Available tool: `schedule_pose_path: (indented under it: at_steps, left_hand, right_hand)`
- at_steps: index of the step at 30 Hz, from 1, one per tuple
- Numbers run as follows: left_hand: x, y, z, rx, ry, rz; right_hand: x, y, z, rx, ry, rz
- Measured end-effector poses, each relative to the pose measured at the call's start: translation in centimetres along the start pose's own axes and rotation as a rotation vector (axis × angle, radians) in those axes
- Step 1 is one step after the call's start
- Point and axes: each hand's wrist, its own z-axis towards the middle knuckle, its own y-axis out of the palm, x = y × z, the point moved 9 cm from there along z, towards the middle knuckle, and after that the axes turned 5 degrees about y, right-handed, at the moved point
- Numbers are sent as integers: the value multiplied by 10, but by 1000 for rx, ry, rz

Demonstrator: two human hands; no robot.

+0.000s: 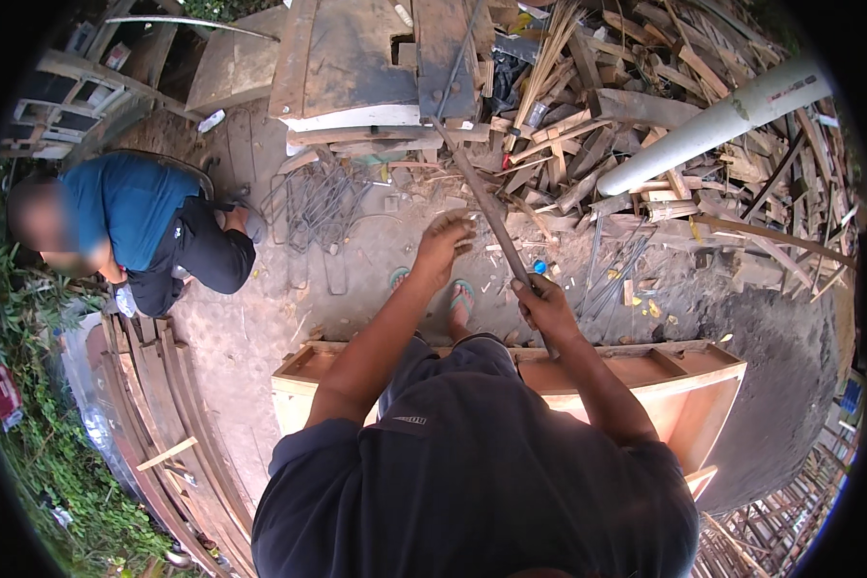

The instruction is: The person bends lengths of metal rebar using a manual bending tool fixed to a wooden workbench.

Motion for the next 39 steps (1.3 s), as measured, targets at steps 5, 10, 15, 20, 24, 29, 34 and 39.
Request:
schedule_pose_path:
  at_steps: [5,10,15,20,24,29,34,39]
  left_hand:
    - [-124,44,-124,-793,-392,183]
    - [-142,63,-181,-994,-441,122]
    - [-123,19,-187,-723,-365,277]
    - [-83,-131,-233,-65,-399,-76]
    - [12,-108,-256,259,-47,-476]
    - [-48,-152,-250,773,10,-178]
    - [-47,-169,-234,903,261,-123]
    - [-33,-181,-225,959,364,-374]
  right_hand:
    - [9,29,-2,-11,73,160]
    - [26,52,1,26,60,254]
    - [37,111,-7,-40,140,454]
    - [28,254,12,-107,184,778]
    - [-11,292,-9,-301,332,908]
    - [-5,286,-2,-319,526,801]
    - [18,294,12,-401,582,745]
    - [24,310,21,-442,680,742]
